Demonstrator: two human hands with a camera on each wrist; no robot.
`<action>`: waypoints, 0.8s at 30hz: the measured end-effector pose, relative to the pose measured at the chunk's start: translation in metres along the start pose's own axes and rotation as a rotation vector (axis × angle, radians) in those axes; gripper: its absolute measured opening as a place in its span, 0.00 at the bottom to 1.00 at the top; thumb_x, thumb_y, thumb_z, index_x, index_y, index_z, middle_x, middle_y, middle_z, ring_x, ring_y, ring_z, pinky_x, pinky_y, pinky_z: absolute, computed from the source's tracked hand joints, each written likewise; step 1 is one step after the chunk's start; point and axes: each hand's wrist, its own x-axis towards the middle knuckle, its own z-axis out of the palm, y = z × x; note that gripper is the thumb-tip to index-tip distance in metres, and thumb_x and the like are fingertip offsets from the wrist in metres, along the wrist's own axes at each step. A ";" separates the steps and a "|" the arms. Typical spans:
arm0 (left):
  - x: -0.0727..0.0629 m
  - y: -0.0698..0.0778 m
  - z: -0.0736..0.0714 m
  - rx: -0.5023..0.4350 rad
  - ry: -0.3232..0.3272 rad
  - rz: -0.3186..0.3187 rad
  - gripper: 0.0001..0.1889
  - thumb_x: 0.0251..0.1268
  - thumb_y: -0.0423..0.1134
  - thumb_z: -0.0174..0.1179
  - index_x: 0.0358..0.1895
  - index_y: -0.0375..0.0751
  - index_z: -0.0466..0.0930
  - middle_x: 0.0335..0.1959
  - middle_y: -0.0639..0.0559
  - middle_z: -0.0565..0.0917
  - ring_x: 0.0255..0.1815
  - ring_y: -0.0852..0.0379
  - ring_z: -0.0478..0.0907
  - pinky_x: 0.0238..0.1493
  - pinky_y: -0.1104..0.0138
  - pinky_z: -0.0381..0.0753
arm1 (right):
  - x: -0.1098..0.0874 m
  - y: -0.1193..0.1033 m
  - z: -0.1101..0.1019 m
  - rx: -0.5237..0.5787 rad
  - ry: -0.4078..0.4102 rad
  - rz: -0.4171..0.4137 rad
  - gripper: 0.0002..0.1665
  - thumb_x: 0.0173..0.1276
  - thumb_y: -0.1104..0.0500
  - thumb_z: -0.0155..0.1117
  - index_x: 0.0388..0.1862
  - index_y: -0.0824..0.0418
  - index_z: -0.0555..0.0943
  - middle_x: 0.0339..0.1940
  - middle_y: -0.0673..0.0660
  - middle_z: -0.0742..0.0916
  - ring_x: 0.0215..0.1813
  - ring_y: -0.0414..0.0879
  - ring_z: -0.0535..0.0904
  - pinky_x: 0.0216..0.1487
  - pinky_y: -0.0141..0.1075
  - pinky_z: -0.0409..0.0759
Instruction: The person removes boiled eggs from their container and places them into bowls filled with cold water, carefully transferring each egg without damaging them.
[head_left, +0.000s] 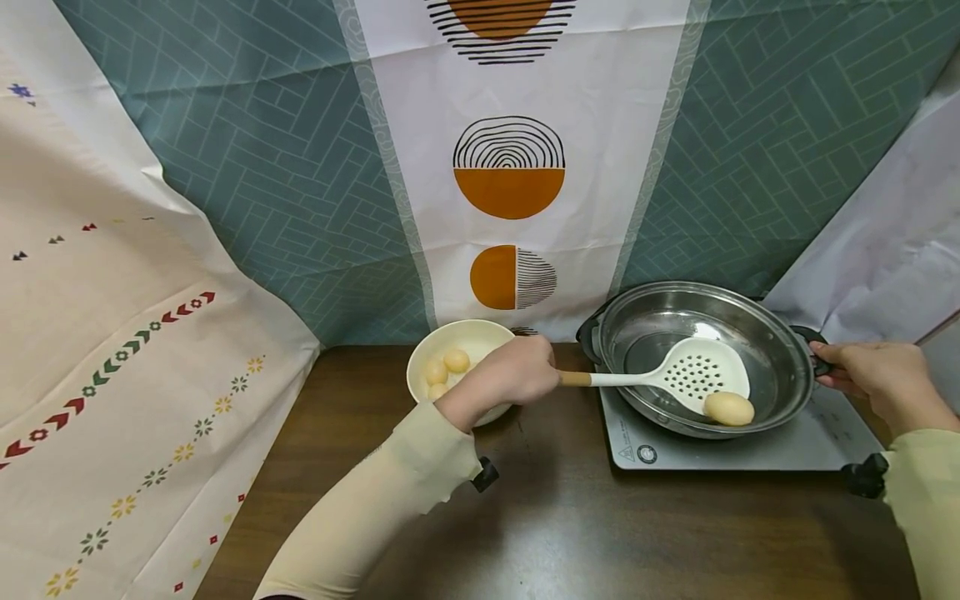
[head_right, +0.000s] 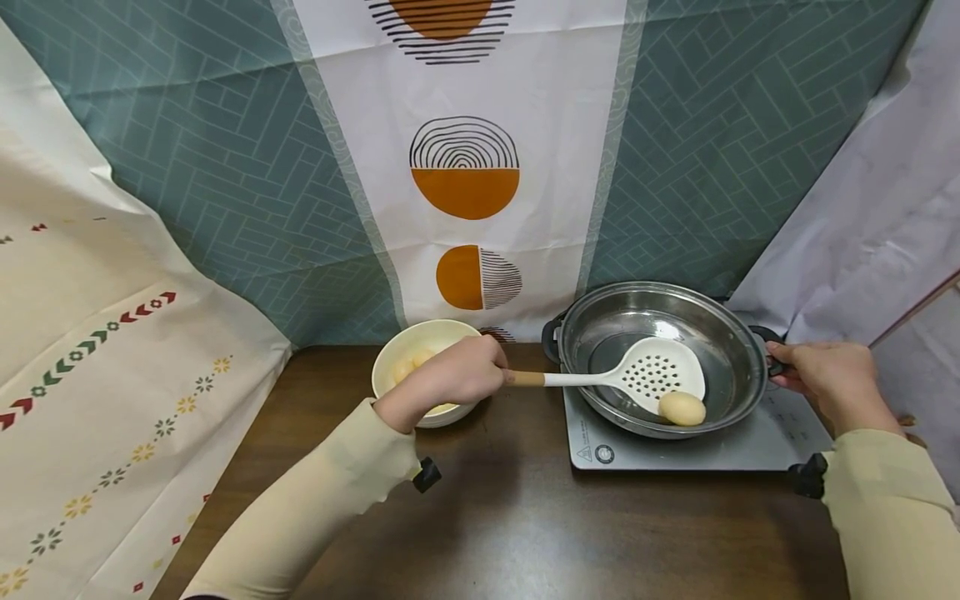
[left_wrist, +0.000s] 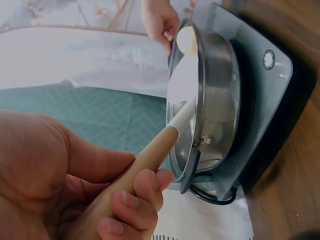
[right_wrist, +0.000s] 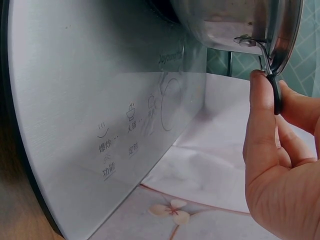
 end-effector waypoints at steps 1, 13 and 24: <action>0.000 0.001 0.001 0.015 0.011 -0.004 0.10 0.56 0.38 0.52 0.19 0.46 0.78 0.17 0.55 0.72 0.18 0.57 0.66 0.19 0.68 0.65 | 0.000 0.000 0.000 0.004 -0.002 0.000 0.16 0.63 0.47 0.61 0.16 0.47 0.76 0.13 0.43 0.80 0.19 0.37 0.82 0.32 0.36 0.83; -0.008 0.028 0.001 0.271 0.095 0.027 0.04 0.56 0.41 0.55 0.25 0.49 0.75 0.21 0.55 0.76 0.23 0.56 0.73 0.19 0.63 0.70 | 0.000 -0.002 0.000 -0.006 0.001 -0.006 0.15 0.63 0.47 0.61 0.19 0.50 0.76 0.14 0.43 0.79 0.20 0.38 0.82 0.32 0.36 0.83; 0.001 0.028 -0.001 0.156 0.019 0.017 0.07 0.58 0.41 0.54 0.24 0.48 0.77 0.19 0.54 0.75 0.20 0.56 0.70 0.20 0.65 0.69 | -0.003 -0.004 0.001 0.001 0.008 -0.003 0.15 0.64 0.50 0.60 0.19 0.52 0.76 0.14 0.43 0.79 0.19 0.38 0.83 0.31 0.37 0.83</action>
